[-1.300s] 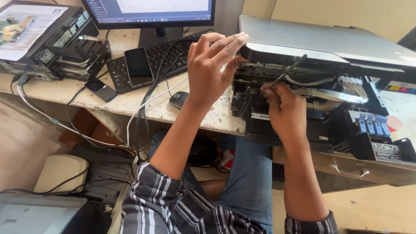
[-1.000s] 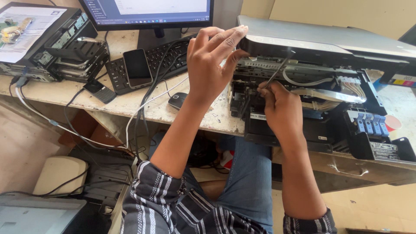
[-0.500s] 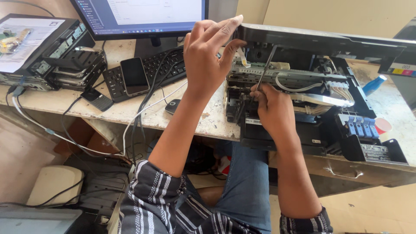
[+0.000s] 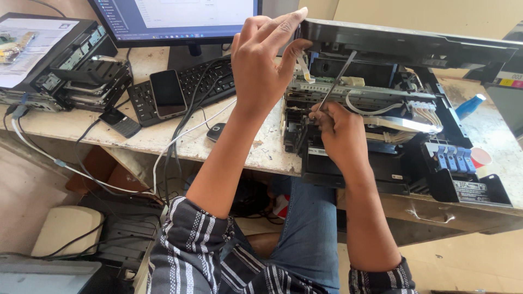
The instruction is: The person repairs an inkjet printer at a workbench, using a screwdriver to loosen and remove screws from the printer's internal components while holding the printer steady. They then operate the computer mouse and keyboard, appearing to check the printer's status on the monitor.
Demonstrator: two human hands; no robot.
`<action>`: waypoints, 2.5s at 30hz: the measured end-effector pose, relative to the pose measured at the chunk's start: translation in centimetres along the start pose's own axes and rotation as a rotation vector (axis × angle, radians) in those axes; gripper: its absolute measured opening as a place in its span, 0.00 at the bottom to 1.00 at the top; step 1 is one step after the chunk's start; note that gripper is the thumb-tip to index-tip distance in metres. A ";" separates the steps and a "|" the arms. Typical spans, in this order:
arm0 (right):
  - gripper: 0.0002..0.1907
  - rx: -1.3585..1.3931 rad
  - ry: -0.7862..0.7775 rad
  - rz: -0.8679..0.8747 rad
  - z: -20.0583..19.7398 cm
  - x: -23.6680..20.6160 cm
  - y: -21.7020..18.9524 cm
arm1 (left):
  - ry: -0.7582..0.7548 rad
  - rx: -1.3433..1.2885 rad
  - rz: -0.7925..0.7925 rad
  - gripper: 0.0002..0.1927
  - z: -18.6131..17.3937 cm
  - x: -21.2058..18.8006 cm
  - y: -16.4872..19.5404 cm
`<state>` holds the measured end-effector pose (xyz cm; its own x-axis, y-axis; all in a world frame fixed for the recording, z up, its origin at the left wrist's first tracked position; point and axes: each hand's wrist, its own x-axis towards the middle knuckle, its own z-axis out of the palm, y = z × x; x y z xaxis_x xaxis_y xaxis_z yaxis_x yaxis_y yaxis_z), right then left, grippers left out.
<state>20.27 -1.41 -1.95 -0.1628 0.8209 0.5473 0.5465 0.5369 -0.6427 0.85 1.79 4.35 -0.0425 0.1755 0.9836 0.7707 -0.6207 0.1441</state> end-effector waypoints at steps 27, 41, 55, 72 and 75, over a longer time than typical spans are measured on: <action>0.08 -0.070 -0.125 -0.041 0.3 1.7 -0.4 | 0.026 0.015 -0.032 0.19 0.6 1.1 0.0; 0.08 -0.073 -0.082 -0.005 0.5 1.0 -0.9 | 0.015 0.018 -0.032 0.19 0.2 0.6 0.3; 0.08 0.036 -0.109 0.045 0.7 1.0 -0.3 | 0.024 0.025 -0.010 0.19 0.3 0.7 0.1; 0.07 0.102 -0.057 0.053 0.6 0.0 -0.4 | 0.037 0.010 -0.009 0.15 0.7 -0.1 -0.3; 0.07 -0.014 -0.072 0.078 0.7 0.0 -0.7 | 0.026 0.010 -0.035 0.14 0.8 -0.5 -0.4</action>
<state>19.28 -1.63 -1.90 -0.1777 0.8724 0.4553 0.5709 0.4682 -0.6744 1.05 2.54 3.69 -0.0862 0.1773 0.9804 0.7747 -0.6068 0.1779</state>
